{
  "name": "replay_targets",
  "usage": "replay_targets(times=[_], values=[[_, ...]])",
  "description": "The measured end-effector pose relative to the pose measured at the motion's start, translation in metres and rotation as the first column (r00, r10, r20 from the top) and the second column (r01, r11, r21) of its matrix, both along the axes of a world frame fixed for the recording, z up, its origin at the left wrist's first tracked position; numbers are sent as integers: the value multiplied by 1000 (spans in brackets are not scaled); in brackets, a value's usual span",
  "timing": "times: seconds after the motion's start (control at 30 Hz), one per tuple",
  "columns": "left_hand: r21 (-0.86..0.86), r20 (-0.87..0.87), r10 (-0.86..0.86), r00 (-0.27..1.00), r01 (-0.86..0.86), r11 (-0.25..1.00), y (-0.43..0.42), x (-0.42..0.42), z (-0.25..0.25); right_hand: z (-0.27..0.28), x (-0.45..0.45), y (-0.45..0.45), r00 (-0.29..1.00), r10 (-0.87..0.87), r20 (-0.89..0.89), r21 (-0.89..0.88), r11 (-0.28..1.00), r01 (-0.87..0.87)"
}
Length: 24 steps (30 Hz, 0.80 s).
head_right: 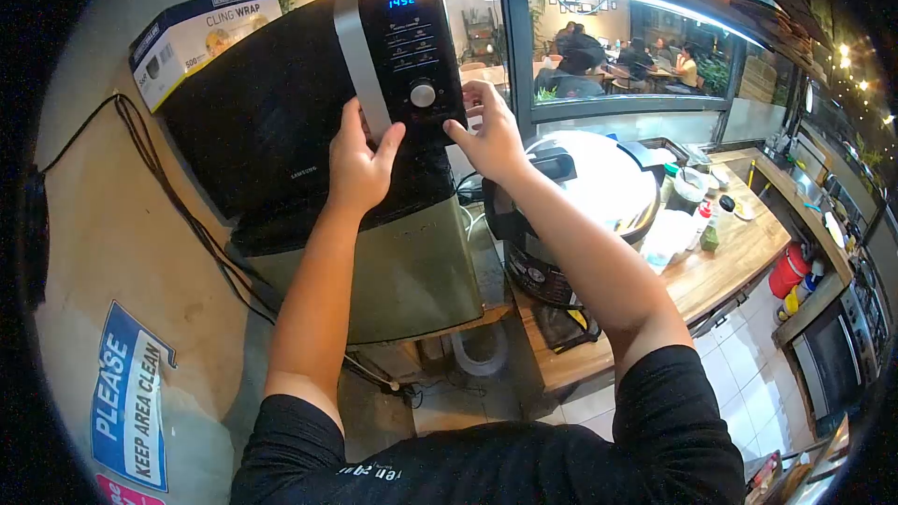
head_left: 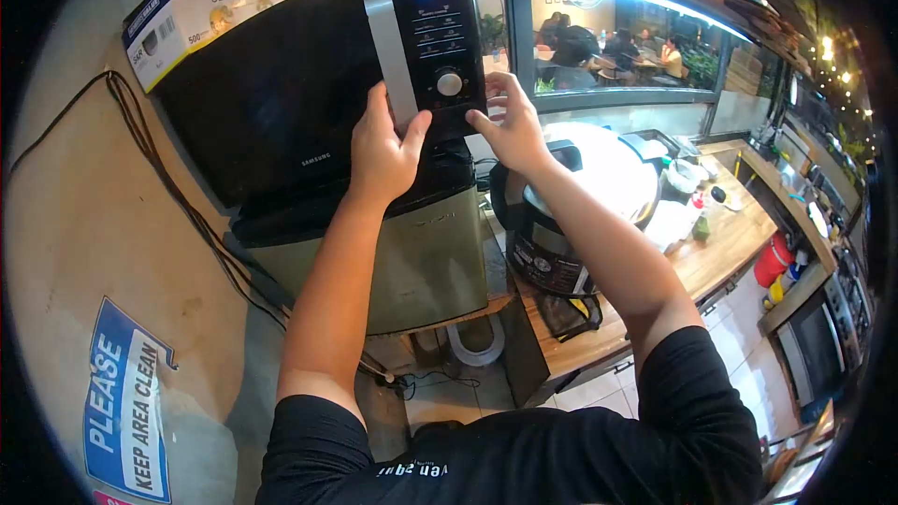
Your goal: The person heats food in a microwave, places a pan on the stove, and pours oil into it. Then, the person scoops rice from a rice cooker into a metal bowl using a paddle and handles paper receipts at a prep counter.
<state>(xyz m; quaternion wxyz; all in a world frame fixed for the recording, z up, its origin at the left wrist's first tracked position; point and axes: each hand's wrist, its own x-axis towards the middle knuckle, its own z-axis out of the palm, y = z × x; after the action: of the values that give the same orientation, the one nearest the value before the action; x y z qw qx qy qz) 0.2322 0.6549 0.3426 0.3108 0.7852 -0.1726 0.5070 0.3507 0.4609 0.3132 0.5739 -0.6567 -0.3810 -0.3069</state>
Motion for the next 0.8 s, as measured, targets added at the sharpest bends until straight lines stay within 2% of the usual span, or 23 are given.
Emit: replay_targets(times=[0.1, 0.17, 0.23, 0.3, 0.33, 0.37, 0.4, 0.43, 0.47, 0.53, 0.6, 0.67, 0.7, 0.77, 0.8], values=[[-40, -8, -85, 996, 85, 996, 3, -2, -13, 2, 4, 6, 995, 28, -100, 65, 998, -22], [-88, -23, -176, 984, 173, 981, 5, -3, -12, 6, 1, 5, 993, 28, -113, 55, 998, -22], [-79, -7, -178, 984, 177, 981, 4, -5, -11, 9, -6, 3, 991, 32, -126, 35, 999, -28], [-68, 5, -173, 985, 173, 983, 5, -5, -11, 15, -17, -3, 961, -210, 179, 18, 977, 210], [-73, 15, -193, 981, 193, 978, 7, -3, -13, 27, -27, -5, 961, -205, 183, 16, 978, 206], [-78, 23, -213, 977, 214, 974, 8, -2, -14, 44, -40, -9, 877, -201, 438, -72, 964, 257], [-82, 20, -211, 977, 212, 974, 9, -2, -15, 51, -45, -11, 737, -158, 657, -142, 935, 326], [-78, 8, -211, 977, 211, 974, 10, -2, -15, 59, -38, -10, 658, -79, 749, -229, 901, 369], [-72, -2, -212, 977, 211, 975, 10, -2, -14, 61, -36, -10, 660, -79, 747, -229, 902, 367], [-67, 3, -214, 977, 214, 975, 12, -1, -14, 67, -37, -10, 757, -64, 650, -448, 773, 450], [-65, 13, -221, 975, 221, 973, 14, 2, -15, 74, -44, 0, 759, -130, 638, -394, 792, 466], [-57, 2, -219, 976, 219, 974, 15, 3, -15, 82, -58, 8, 801, -417, 428, -538, 595, 597], [-56, 3, -222, 975, 221, 974, 15, 3, -16, 80, -55, 7, 800, -420, 429, -537, 593, 599], [-57, 13, -230, 973, 231, 971, 15, 1, -15, 80, -52, 4, 955, -267, 133, -640, 712, 288], [-57, 20, -232, 972, 233, 971, 15, 1, -14, 79, -51, -1, 953, -269, 139, -639, 711, 294]])
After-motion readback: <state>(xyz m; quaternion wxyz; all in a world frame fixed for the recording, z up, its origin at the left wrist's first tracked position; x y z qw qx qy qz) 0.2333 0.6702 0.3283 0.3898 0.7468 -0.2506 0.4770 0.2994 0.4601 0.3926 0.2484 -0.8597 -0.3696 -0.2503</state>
